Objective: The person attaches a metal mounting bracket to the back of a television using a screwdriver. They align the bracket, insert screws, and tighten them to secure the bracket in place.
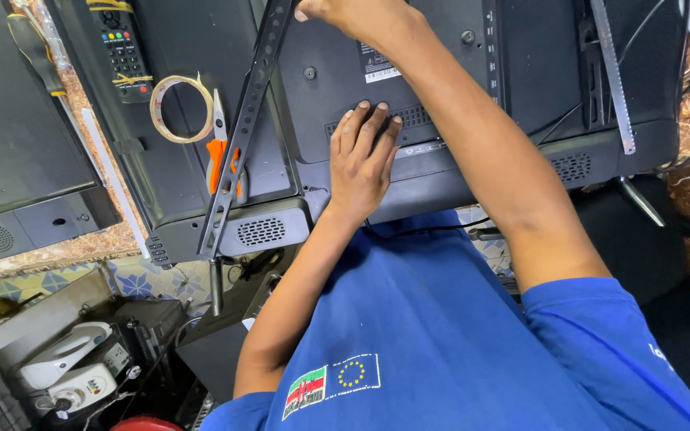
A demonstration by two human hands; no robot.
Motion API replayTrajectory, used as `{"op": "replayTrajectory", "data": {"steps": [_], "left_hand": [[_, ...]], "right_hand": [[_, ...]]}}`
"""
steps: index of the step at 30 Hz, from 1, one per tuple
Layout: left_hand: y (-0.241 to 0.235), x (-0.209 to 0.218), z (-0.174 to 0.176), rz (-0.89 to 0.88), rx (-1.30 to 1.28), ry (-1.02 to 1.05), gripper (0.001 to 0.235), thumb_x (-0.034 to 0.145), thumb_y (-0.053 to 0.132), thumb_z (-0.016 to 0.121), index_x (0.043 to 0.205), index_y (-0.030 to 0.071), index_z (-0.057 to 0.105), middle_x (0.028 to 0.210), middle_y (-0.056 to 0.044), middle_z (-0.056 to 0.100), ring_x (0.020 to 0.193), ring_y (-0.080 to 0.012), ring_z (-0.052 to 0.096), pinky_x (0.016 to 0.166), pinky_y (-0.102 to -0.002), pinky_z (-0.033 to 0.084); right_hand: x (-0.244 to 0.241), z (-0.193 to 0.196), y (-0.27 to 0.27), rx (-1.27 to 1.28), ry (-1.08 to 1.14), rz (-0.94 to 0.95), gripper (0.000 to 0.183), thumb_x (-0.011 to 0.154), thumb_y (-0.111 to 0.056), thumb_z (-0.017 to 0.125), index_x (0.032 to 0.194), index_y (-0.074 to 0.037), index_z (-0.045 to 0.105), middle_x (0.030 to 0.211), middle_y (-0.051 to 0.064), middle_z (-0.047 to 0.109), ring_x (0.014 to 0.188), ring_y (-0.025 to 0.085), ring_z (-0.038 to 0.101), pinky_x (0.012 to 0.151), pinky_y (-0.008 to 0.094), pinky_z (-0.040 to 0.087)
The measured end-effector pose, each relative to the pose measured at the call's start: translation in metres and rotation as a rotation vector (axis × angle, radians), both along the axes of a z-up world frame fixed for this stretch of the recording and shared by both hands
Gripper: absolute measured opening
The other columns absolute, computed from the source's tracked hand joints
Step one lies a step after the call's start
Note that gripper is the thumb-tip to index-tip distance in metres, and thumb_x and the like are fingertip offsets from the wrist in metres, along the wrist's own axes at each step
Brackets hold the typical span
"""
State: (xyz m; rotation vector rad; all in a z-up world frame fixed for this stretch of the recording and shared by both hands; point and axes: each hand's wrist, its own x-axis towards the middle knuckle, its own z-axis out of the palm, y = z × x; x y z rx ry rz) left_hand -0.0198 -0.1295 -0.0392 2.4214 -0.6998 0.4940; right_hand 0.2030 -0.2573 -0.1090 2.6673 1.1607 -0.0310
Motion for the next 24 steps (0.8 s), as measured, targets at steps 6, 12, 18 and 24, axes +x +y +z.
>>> {"op": "replayTrajectory", "data": {"steps": [6, 12, 18, 24], "left_hand": [[-0.001, 0.003, 0.007, -0.001, -0.045, -0.010, 0.022, 0.105, 0.011, 0.057, 0.122, 0.005, 0.070, 0.132, -0.016, 0.063, 0.128, -0.0382, 0.056, 0.110, -0.052, 0.047], [-0.002, 0.003, 0.010, 0.007, -0.053, -0.007, 0.020, 0.102, 0.009, 0.061, 0.119, 0.005, 0.071, 0.129, -0.016, 0.065, 0.126, -0.0388, 0.057, 0.109, -0.052, 0.047], [-0.004, 0.004, 0.008, 0.021, -0.077, -0.027, 0.018, 0.103, 0.007, 0.060, 0.116, 0.005, 0.072, 0.127, -0.014, 0.066, 0.124, -0.0383, 0.059, 0.108, -0.051, 0.048], [-0.007, 0.003, 0.006, 0.053, -0.104, -0.045, 0.022, 0.105, 0.003, 0.053, 0.114, 0.005, 0.072, 0.125, -0.013, 0.067, 0.123, -0.0380, 0.060, 0.108, -0.052, 0.049]], "right_hand": [[-0.005, 0.020, 0.009, 0.157, 0.059, -0.064, 0.043, 0.095, -0.018, 0.068, 0.137, -0.021, 0.060, 0.085, 0.000, 0.050, 0.056, 0.015, 0.042, 0.040, 0.036, 0.035], [-0.015, 0.062, 0.025, 0.596, 0.413, -0.544, 0.053, 0.103, -0.046, 0.080, 0.076, -0.014, 0.047, 0.056, -0.001, 0.032, 0.053, 0.018, 0.033, 0.050, 0.042, 0.035], [-0.014, 0.063, 0.027, 0.622, 0.447, -0.589, 0.059, 0.102, -0.046, 0.083, 0.073, -0.011, 0.046, 0.057, 0.001, 0.038, 0.055, 0.021, 0.039, 0.054, 0.044, 0.038], [-0.015, 0.068, 0.028, 0.675, 0.421, -0.539, 0.043, 0.098, -0.041, 0.083, 0.095, -0.007, 0.058, 0.060, 0.005, 0.047, 0.056, 0.024, 0.048, 0.054, 0.044, 0.043]]}}
